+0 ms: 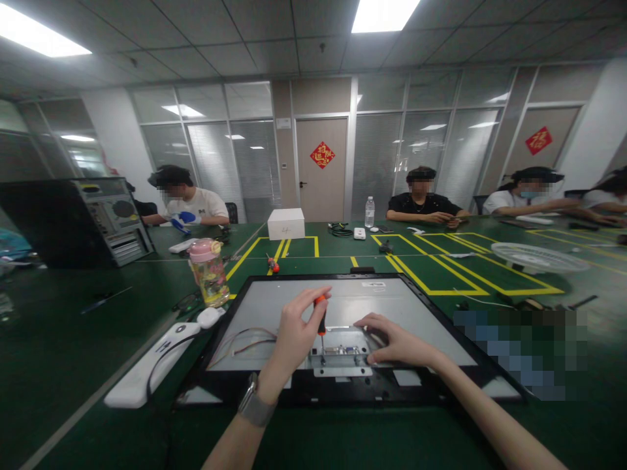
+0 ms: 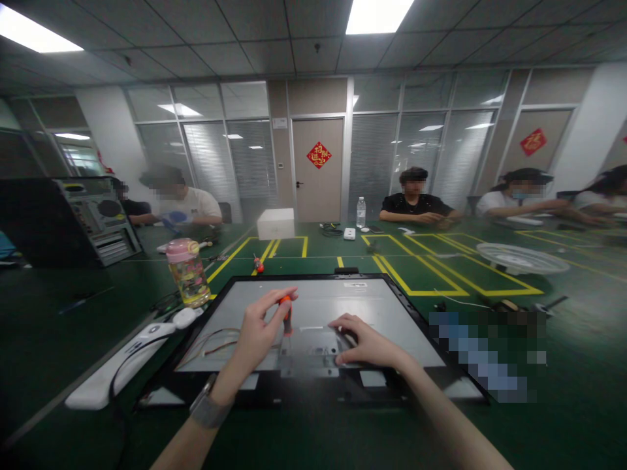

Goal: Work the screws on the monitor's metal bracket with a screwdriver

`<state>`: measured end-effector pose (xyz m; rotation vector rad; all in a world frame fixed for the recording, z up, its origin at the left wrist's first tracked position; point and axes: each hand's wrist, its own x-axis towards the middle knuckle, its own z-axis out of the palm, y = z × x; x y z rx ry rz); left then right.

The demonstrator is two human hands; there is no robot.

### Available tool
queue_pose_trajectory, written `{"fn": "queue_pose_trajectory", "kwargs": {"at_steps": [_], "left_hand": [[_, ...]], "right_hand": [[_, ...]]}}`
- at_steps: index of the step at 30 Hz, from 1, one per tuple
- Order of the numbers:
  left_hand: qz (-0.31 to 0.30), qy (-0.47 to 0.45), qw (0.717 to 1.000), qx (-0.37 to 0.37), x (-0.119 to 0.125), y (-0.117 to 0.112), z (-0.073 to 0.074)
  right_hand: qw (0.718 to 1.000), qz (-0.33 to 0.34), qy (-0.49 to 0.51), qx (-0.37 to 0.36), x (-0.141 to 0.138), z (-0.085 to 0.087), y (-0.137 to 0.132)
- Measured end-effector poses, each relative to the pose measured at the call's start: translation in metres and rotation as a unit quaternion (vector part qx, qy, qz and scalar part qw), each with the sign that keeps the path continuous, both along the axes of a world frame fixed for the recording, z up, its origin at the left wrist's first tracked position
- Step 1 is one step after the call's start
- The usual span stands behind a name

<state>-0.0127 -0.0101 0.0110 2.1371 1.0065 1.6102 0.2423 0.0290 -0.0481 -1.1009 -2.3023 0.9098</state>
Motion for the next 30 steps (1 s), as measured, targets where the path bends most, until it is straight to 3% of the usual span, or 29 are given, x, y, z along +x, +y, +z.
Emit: {"fn": "queue_pose_trajectory", "kwargs": {"at_steps": [4,10,18,23,30], "left_hand": [[0.013,-0.023,1.0,-0.003,-0.001,0.0011,-0.0003],[-0.078,-0.064,0.991,-0.09,-0.0007,0.001,-0.0011],[-0.032,-0.062,0.996,-0.062,0.0012,0.0005,0.0026],[-0.105,-0.144,0.976,-0.127,0.0003,0.0022,0.0026],[-0.135,-0.214,0.95,-0.182,-0.0014,0.0099,-0.0051]], "right_hand": [[1.0,0.0,0.001,0.0,0.0006,-0.0019,0.0007],[1.0,-0.002,-0.002,-0.004,0.0013,-0.003,0.0014],[1.0,-0.006,-0.006,-0.006,0.0014,-0.0015,0.0008],[1.0,-0.001,-0.005,-0.007,0.0007,0.0001,0.0],[1.0,0.001,-0.011,-0.002,0.0017,-0.0014,0.0016]]}}
